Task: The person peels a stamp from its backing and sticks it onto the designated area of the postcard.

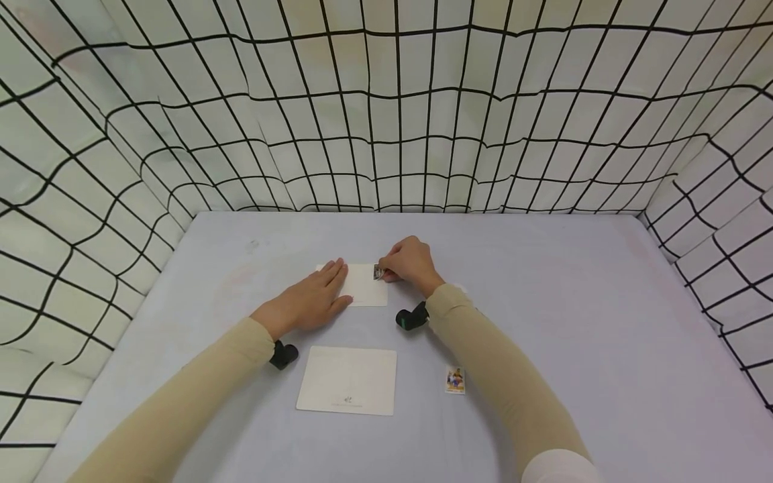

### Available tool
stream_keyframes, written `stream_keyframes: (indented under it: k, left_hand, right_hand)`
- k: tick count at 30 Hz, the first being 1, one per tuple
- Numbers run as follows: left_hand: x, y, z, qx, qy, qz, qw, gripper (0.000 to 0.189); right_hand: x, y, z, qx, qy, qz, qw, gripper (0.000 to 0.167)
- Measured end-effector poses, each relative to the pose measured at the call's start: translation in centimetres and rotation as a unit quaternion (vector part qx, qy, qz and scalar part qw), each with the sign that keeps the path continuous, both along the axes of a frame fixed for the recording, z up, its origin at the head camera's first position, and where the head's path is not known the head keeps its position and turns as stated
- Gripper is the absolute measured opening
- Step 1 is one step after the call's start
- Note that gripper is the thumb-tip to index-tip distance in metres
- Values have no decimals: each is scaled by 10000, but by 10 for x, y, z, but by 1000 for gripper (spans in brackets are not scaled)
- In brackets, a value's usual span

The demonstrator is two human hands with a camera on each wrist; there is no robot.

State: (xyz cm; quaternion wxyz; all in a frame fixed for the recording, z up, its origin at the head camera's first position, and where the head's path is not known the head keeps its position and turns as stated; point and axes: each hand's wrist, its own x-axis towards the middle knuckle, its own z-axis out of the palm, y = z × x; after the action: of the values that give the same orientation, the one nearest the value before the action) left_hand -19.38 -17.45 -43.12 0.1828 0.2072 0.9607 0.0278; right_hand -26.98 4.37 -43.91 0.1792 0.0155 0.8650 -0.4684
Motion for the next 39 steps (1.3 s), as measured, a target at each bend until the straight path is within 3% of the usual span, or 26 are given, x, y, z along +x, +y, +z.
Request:
stream_keyframes:
  k: [6,22,34,39]
  left_hand:
    - [1,1,0,75,22,-16,10000,74]
    - [2,5,3,65,5,-48,10000,74]
    - [4,4,6,-4,15,17,10000,74]
    - [4,3,6,-15,-7,51,10000,74]
  right_hand:
    - [0,0,3,173,-67,38,9998,12]
    - [-5,5,13,1183,119,632,9909,17]
    - [-5,6,14,1163,153,718,9905,20]
    - [-3,7,13,1209,548,922,9868,16]
